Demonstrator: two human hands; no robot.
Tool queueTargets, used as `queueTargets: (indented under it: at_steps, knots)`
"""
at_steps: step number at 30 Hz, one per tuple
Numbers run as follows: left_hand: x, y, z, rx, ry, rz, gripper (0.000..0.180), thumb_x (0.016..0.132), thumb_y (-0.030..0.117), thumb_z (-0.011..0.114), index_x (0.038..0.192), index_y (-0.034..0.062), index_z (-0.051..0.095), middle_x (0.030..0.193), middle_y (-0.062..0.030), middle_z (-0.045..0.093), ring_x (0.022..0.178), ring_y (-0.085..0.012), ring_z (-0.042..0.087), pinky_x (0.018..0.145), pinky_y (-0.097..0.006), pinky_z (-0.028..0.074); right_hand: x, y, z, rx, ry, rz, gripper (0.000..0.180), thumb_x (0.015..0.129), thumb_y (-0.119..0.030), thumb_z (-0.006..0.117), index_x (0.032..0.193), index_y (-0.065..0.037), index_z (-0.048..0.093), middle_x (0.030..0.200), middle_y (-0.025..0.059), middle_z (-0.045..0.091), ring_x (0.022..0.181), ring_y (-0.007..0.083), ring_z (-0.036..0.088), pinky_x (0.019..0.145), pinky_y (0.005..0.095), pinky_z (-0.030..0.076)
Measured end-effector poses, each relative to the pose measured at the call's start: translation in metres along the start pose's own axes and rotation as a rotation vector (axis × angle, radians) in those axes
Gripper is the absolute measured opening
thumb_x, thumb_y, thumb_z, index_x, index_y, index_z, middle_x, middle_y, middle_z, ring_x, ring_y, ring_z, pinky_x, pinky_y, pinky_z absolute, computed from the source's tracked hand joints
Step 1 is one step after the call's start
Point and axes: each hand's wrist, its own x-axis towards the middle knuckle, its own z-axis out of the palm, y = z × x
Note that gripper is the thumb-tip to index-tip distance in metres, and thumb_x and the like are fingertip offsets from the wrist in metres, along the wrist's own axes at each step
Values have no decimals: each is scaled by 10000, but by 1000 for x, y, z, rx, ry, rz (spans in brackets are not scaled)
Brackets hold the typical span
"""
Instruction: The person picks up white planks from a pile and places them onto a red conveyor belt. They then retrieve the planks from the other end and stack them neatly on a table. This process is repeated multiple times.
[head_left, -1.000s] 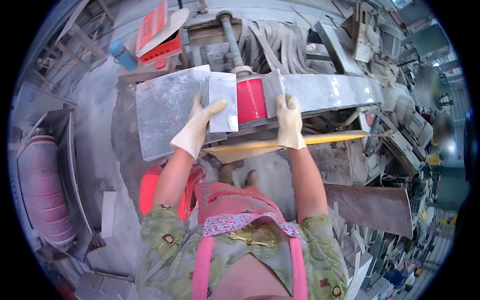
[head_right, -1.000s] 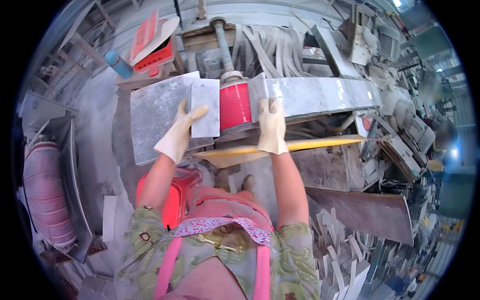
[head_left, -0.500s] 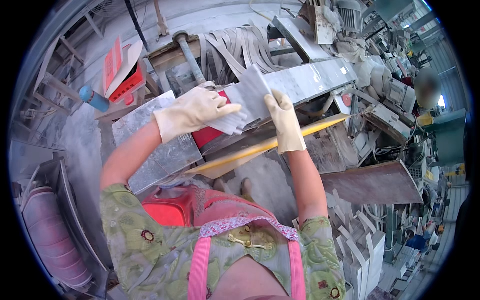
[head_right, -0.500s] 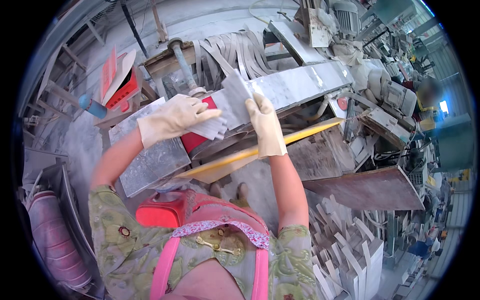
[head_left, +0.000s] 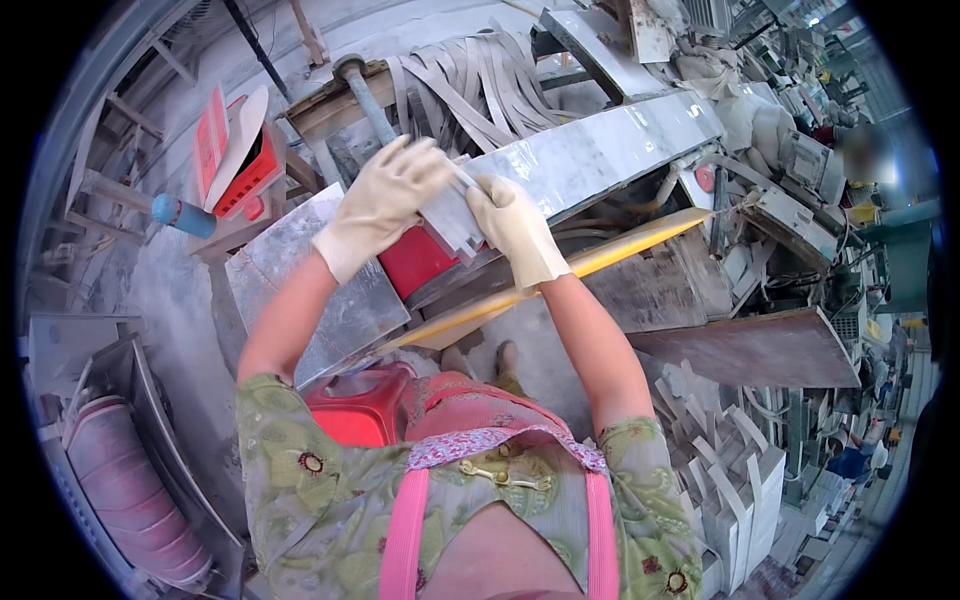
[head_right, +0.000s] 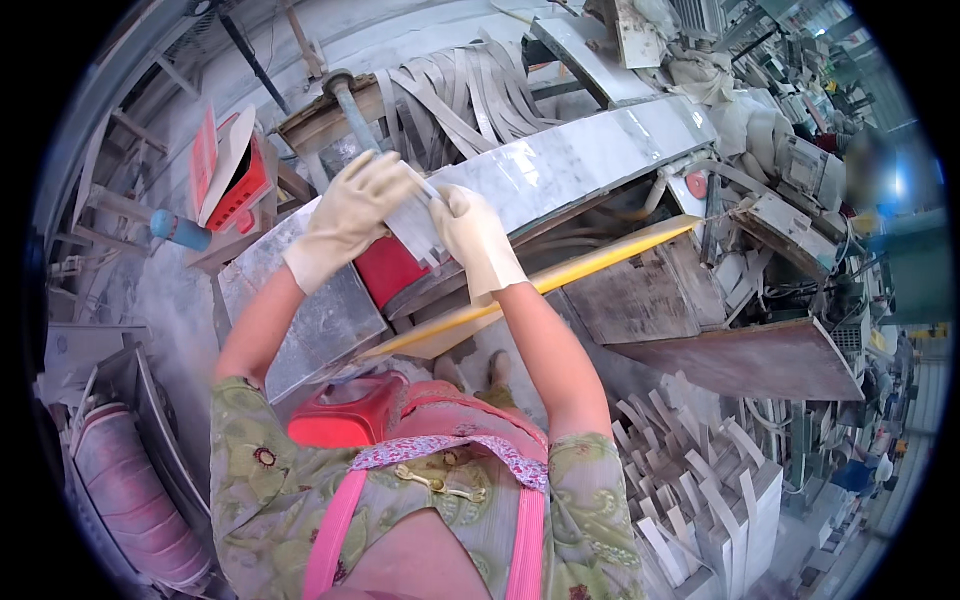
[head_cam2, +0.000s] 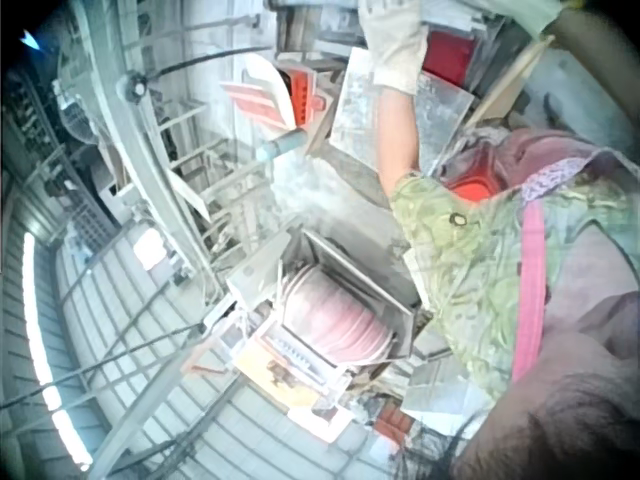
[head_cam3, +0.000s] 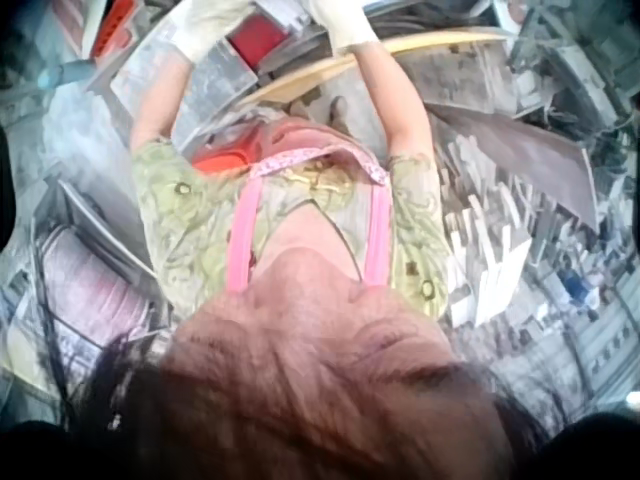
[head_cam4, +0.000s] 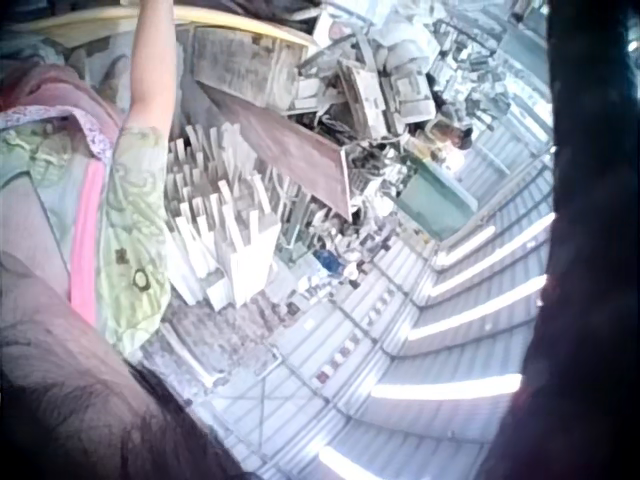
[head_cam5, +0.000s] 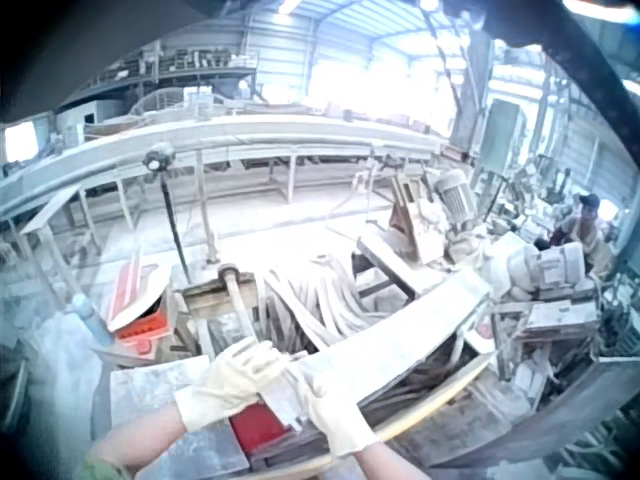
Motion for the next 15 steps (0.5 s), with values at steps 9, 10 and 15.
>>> queueTargets:
  at_steps: [9,10,15]
  knots:
    - [-38,72,38,-1780,260,-1094,692,1013,489,566,1522,58,381,1423,-140,555,1243,-262,596,1053,-449,474,-9,4,-17,-9,-77,16,327,935,-261,542,1051,21,660,912,264,681,920,439,659,803,468,508]
    - [-28,84,22,-1863,278,-1057,672,1019,480,559,1516,62,389,1412,-128,563,1230,-246,604,1043,-452,483,-16,5,-12,-73,-67,-43,331,937,-257,546,1067,23,665,900,260,685,903,432,667,791,462,512]
    - [-4,103,-2,-1779,188,-955,589,1006,372,628,1459,40,453,1358,-120,586,1231,-202,598,1008,-403,502,-29,6,-11,-66,-80,32,316,961,-251,539,1068,23,655,906,259,683,914,447,657,795,474,506]
